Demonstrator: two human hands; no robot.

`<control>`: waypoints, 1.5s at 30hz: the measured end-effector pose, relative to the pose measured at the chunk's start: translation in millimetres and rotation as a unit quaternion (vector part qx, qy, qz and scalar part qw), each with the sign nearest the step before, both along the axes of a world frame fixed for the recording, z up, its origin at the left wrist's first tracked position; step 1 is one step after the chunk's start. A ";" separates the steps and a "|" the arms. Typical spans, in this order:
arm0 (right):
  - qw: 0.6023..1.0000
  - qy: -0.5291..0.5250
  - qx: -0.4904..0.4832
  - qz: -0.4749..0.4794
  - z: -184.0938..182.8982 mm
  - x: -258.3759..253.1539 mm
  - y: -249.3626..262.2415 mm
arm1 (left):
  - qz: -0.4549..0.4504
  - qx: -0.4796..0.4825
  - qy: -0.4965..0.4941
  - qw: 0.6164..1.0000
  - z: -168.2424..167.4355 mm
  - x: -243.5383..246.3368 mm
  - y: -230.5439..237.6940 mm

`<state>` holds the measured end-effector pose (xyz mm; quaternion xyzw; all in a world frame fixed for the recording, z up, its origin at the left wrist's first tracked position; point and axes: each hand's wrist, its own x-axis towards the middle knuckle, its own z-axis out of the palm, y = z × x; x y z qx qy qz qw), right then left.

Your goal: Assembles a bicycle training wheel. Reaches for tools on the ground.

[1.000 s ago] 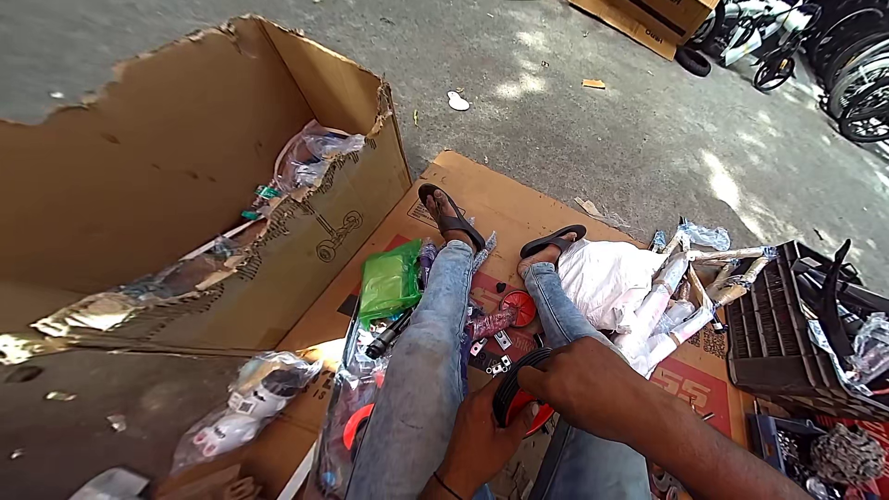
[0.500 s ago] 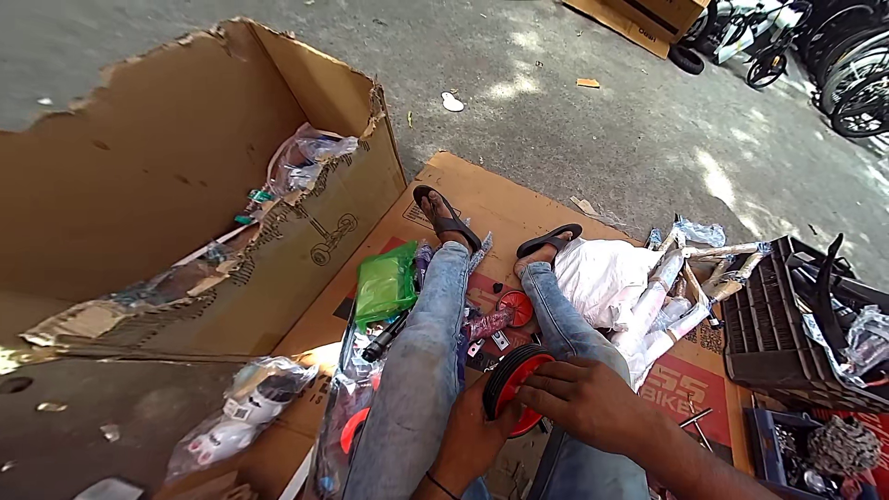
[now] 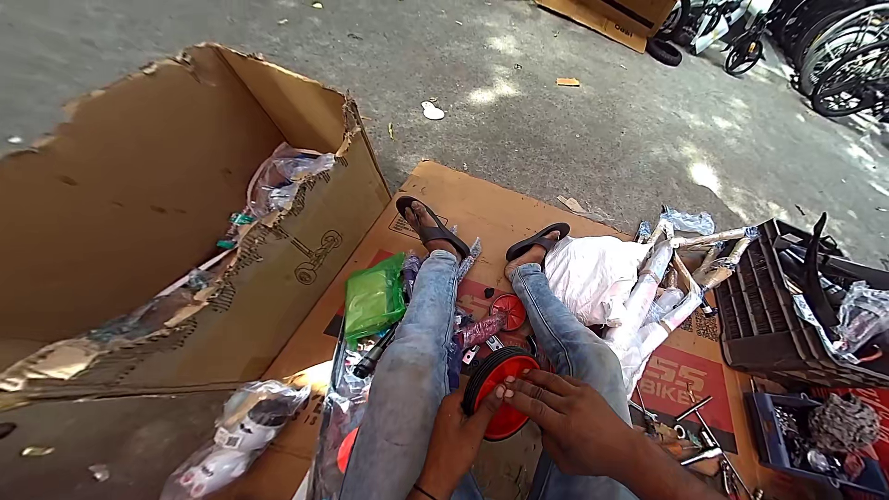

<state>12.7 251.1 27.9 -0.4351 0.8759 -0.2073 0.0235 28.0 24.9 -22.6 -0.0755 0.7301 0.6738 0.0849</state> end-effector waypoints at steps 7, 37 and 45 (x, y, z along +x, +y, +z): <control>0.994 -0.058 -0.084 -0.041 -3.2 1.2 -1.7 | -0.002 0.006 -0.013 1.000 0.5 -0.3 -2.6; 0.979 -0.170 -0.036 -0.110 -4.5 -5.2 -19.2 | 0.001 -0.043 -0.028 0.999 0.4 -2.6 -0.9; 0.944 -0.194 -0.080 -0.254 -8.0 -11.4 -31.9 | -0.016 -0.066 -0.028 0.997 1.4 -2.7 0.7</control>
